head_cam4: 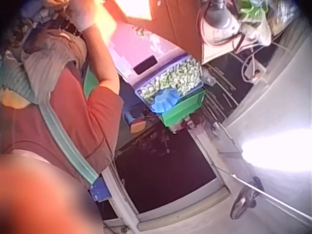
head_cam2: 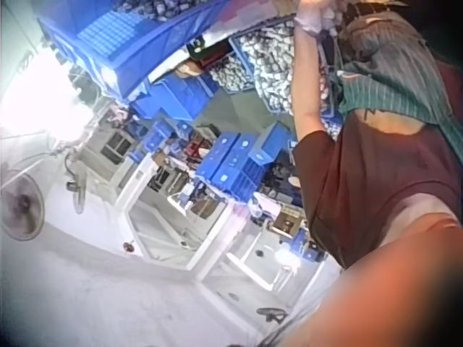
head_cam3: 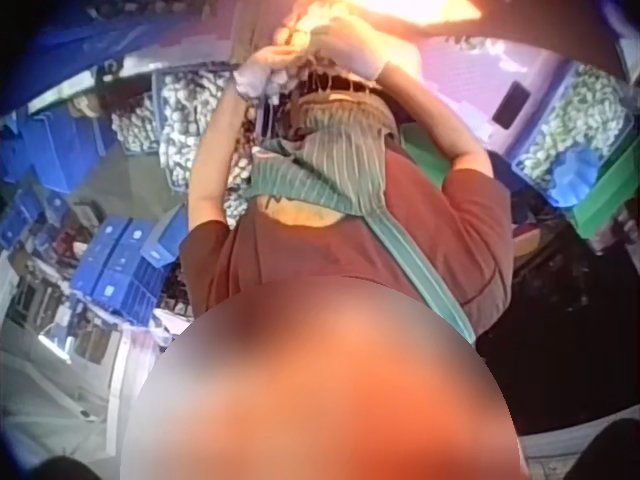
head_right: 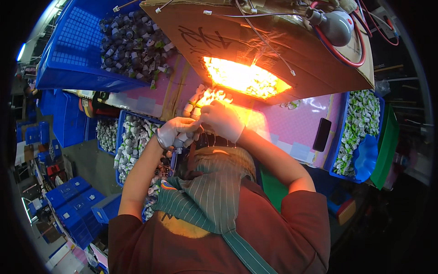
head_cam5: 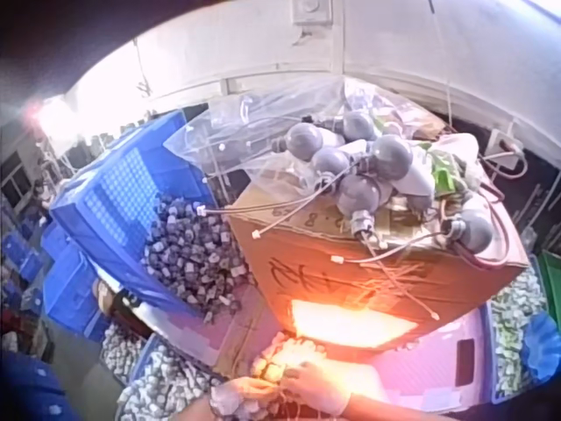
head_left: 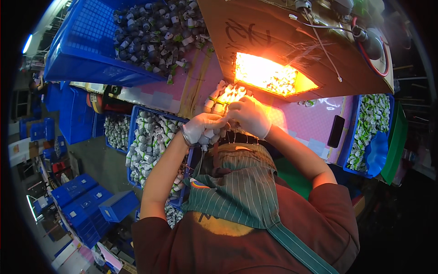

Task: Testing individual light bulbs in a specialized testing box and sorting them into crates.

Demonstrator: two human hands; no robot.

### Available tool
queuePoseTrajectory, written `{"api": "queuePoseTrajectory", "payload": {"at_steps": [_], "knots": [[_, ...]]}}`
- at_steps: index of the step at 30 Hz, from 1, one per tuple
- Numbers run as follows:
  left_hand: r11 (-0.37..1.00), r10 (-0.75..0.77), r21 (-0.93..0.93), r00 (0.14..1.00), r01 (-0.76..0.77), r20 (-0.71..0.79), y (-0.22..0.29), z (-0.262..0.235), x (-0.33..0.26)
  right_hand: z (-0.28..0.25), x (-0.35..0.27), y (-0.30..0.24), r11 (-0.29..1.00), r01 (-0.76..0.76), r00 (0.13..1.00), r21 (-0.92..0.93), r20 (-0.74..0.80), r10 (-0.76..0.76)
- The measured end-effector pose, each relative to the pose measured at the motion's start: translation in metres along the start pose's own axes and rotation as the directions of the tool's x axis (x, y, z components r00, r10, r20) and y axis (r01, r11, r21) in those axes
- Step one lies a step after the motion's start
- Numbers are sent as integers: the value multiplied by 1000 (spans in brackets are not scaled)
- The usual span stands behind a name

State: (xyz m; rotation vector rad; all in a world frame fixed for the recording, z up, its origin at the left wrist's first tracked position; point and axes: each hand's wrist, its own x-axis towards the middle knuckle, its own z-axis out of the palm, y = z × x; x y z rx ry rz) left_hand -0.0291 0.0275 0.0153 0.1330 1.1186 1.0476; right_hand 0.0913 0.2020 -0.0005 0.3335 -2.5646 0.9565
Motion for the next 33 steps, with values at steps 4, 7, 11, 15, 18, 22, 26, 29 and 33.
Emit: {"api": "queuePoseTrajectory", "payload": {"at_steps": [4,7,11,15,18,22,26,29,33], "knots": [[999,28,-30,999,-29,-24,-3,-3,8,2,1,6,996,-59,998,73,10,58],[957,224,223,962,-187,-154,-8,-11,27,8,-4,14,978,-141,980,156,-117,160],[913,142,408,938,-1,-317,-6,-31,55,10,-22,30,915,-381,842,131,-361,402],[567,587,822,724,-49,-362,-9,-27,93,17,-33,39,888,-442,816,131,-354,458],[459,725,888,568,23,-390,-18,-24,114,21,-37,38,871,-480,805,108,-341,486],[342,837,939,469,-43,-283,-23,-48,131,21,-42,32,815,-553,746,175,-331,578],[479,814,876,341,61,-469,8,-106,138,20,-48,29,764,-608,693,218,-323,644],[517,783,837,298,178,-546,49,-149,141,21,-50,28,754,-623,682,207,-328,654],[407,746,745,278,528,-605,80,-178,156,21,-47,25,727,-657,655,199,-327,681]]}}
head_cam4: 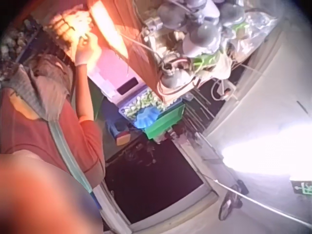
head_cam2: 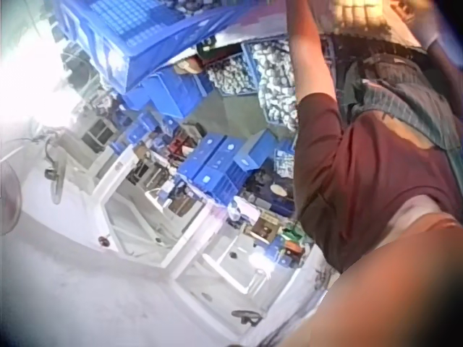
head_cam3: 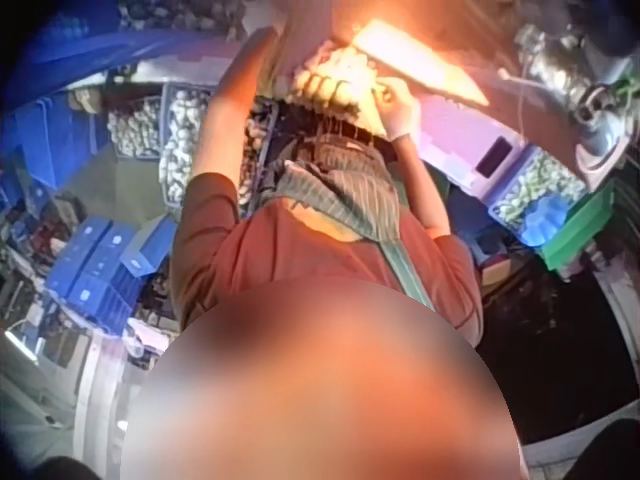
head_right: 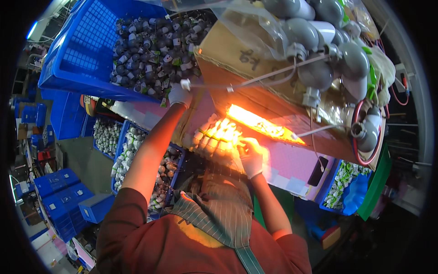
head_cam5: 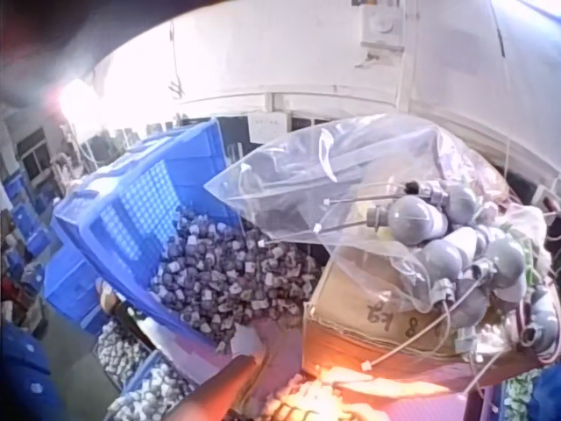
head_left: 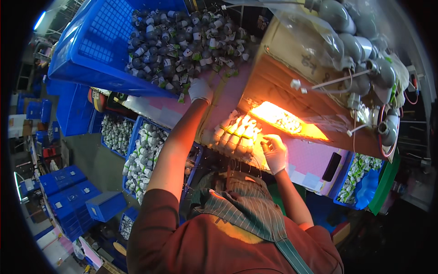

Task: Testing individual light bulbs in a specialized testing box and sorting them into crates.

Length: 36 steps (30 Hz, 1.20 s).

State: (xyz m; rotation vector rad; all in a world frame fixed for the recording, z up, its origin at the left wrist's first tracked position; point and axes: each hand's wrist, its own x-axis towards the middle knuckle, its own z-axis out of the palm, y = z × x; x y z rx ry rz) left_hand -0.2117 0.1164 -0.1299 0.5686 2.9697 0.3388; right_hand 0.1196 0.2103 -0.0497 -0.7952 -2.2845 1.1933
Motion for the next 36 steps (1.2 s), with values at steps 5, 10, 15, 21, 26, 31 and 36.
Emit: {"api": "queuePoseTrajectory", "payload": {"at_steps": [5,10,15,21,26,31,36], "knots": [[953,-295,118,941,277,169,-12,22,29,-1,0,-9,999,-32,999,13,-24,32],[985,-130,-90,979,146,157,-45,25,17,1,-3,-8,999,-53,998,10,-16,53],[408,-41,-766,848,498,529,-56,-19,-44,19,5,-6,980,-108,994,164,39,103],[-167,295,-639,656,751,695,-23,-90,-130,33,28,-25,977,-67,987,201,153,36],[-125,427,-619,606,775,671,6,-117,-172,41,41,-45,601,-565,808,565,528,263],[130,373,-724,643,678,669,26,-121,-198,39,35,-59,323,-622,777,713,511,367],[339,412,-752,630,565,659,26,-117,-199,32,34,-44,300,-613,787,731,531,314]]}}
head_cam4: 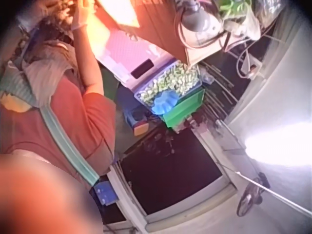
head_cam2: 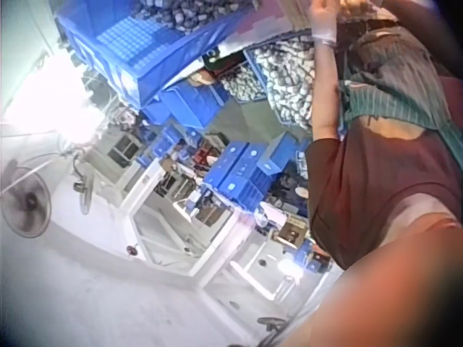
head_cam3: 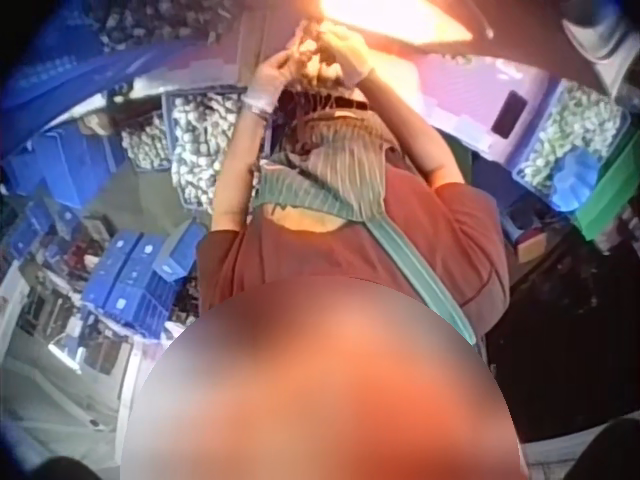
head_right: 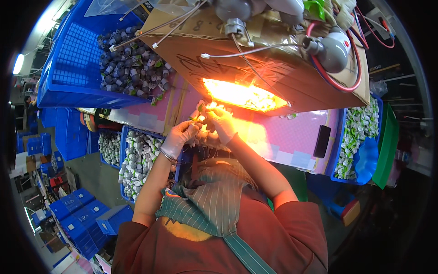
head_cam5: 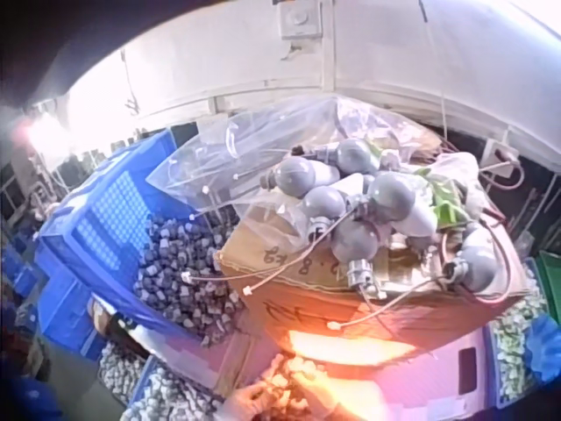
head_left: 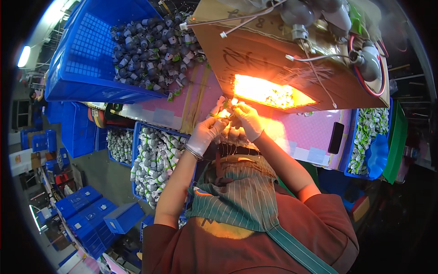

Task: Testing individual light bulbs in a specialized testing box and sorting them into crates.

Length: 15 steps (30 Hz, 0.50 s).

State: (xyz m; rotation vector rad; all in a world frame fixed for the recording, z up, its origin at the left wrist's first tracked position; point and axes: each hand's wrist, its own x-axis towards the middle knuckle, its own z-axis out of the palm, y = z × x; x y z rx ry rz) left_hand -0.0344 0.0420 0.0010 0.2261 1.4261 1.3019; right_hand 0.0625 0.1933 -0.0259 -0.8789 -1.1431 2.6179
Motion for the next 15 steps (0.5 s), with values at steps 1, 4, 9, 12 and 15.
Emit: {"api": "queuePoseTrajectory", "payload": {"at_steps": [1,4,9,12,15], "knots": [[992,41,119,999,-41,-1,-1,0,2,-5,2,1,978,-18,999,-206,-36,11],[974,222,39,975,-221,-16,-5,3,5,-22,3,1,914,150,987,-377,116,-114],[947,292,131,956,-292,14,-1,2,10,-31,-2,-10,863,113,983,-492,181,-25],[941,274,198,961,-276,40,0,-1,9,-29,-4,-16,830,127,982,-544,188,-27],[915,294,281,955,-290,27,-2,-1,9,-26,-4,-14,767,237,965,-596,236,-115]]}}
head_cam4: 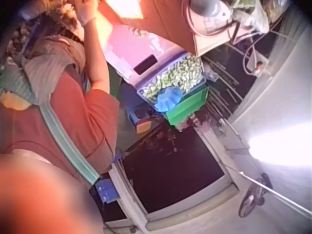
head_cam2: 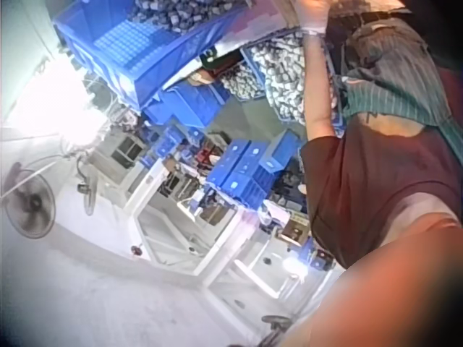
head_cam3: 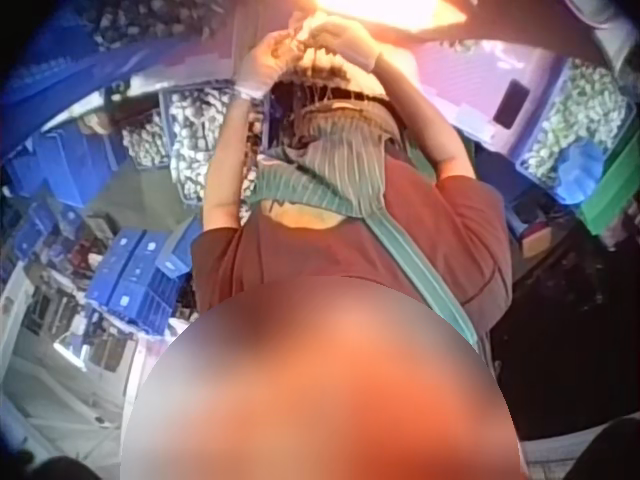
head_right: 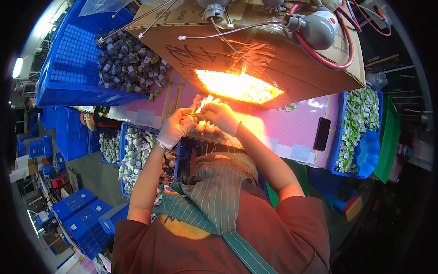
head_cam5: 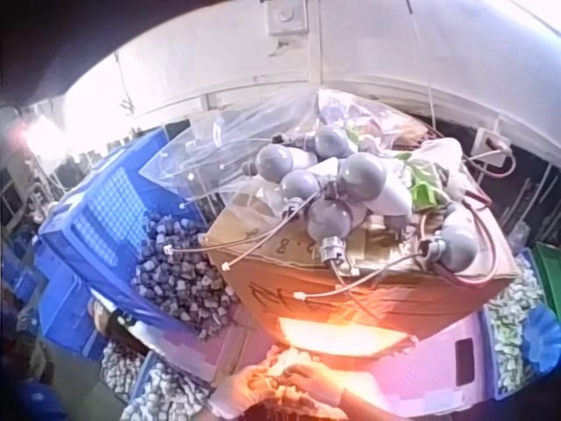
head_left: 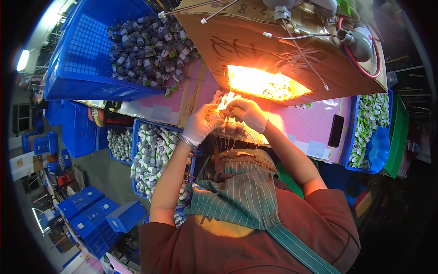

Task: Testing individual light bulbs in a specialized testing box and sorting them into crates.

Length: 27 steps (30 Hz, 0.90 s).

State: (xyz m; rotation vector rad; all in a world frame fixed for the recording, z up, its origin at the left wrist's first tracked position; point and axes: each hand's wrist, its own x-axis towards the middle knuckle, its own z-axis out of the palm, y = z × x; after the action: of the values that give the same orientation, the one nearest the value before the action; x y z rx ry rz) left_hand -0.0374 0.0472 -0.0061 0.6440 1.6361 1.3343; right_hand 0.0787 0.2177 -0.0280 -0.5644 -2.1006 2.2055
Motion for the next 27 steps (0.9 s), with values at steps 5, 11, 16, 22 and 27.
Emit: {"api": "queuePoseTrajectory", "payload": {"at_steps": [5,11,16,22,27], "knots": [[983,-71,165,995,83,-76,4,5,-2,7,2,-1,989,120,991,-88,-53,-125],[952,-232,205,973,226,7,10,19,-4,11,-7,-5,999,24,998,-37,-49,-26],[894,249,416,956,-167,-152,1,28,0,24,-9,12,499,-401,905,768,248,346],[815,244,565,960,-126,-139,5,25,-6,28,-6,12,202,-520,795,830,383,471],[786,309,599,936,-152,-168,-3,27,-6,27,-10,1,700,-405,908,589,167,385]]}}
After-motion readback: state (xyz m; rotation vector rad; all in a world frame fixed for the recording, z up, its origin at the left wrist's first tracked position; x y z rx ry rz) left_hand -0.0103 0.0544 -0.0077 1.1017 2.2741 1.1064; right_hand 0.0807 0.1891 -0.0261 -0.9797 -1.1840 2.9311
